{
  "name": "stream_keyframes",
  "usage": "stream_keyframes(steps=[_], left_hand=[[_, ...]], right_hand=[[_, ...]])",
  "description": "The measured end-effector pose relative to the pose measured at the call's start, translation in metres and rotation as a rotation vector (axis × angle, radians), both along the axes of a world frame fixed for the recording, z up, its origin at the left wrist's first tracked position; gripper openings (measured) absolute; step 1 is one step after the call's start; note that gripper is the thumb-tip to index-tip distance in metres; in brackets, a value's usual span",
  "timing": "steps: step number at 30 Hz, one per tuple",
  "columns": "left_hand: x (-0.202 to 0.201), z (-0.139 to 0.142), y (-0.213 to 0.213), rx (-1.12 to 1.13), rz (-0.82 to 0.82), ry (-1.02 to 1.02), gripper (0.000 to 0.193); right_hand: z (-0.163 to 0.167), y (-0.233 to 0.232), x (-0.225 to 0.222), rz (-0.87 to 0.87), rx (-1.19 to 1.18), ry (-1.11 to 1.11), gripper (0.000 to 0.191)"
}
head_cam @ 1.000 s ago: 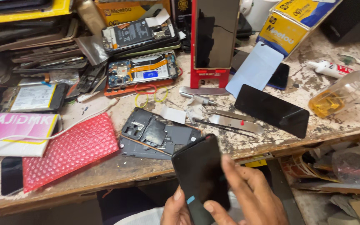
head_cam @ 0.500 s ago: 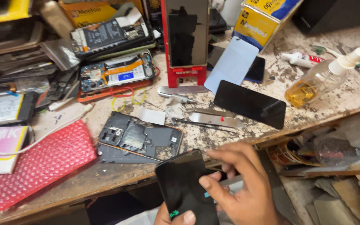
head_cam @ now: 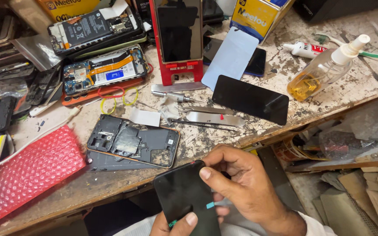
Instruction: The person repairs a disassembled smartphone at a cluttered workbench. They use a pry tool on the phone's lower frame, work around the battery and internal components, handle the frame and a replacement screen panel, and wrap a rubber band around the assembled phone body.
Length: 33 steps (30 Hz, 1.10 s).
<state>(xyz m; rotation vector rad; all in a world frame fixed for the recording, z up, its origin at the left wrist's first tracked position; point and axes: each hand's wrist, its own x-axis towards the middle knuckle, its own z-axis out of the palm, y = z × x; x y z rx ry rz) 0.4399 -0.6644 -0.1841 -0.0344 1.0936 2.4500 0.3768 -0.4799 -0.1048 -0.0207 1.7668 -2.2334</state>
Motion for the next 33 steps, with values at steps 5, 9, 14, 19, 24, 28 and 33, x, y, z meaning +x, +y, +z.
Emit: stream_keyframes(steps=[5,9,14,19,24,28,33], left_hand=[[0.003,-0.002,-0.004,-0.078,0.033,-0.101,0.060],[0.005,0.001,-0.007,-0.078,0.007,-0.126,0.056],[0.004,0.013,-0.007,-0.049,-0.010,-0.152,0.055],[0.002,0.033,-0.009,0.062,0.088,-0.172,0.053],[-0.010,0.051,-0.012,0.132,0.344,0.043,0.053],[-0.019,0.058,-0.010,0.092,0.453,0.082,0.055],[-0.018,0.061,-0.007,0.081,0.475,0.120,0.054]], right_hand=[[0.003,-0.005,-0.001,0.023,-0.059,-0.017,0.008],[0.007,-0.009,-0.003,0.032,-0.058,-0.049,0.010],[0.003,-0.014,-0.007,0.006,-0.034,0.012,0.011],[-0.008,-0.011,-0.002,0.009,-0.126,0.116,0.026],[-0.018,-0.005,0.019,-0.003,-0.112,0.088,0.020],[-0.026,-0.003,0.031,0.082,-0.118,-0.066,0.021],[-0.032,0.000,0.037,0.170,-0.087,-0.199,0.012]])
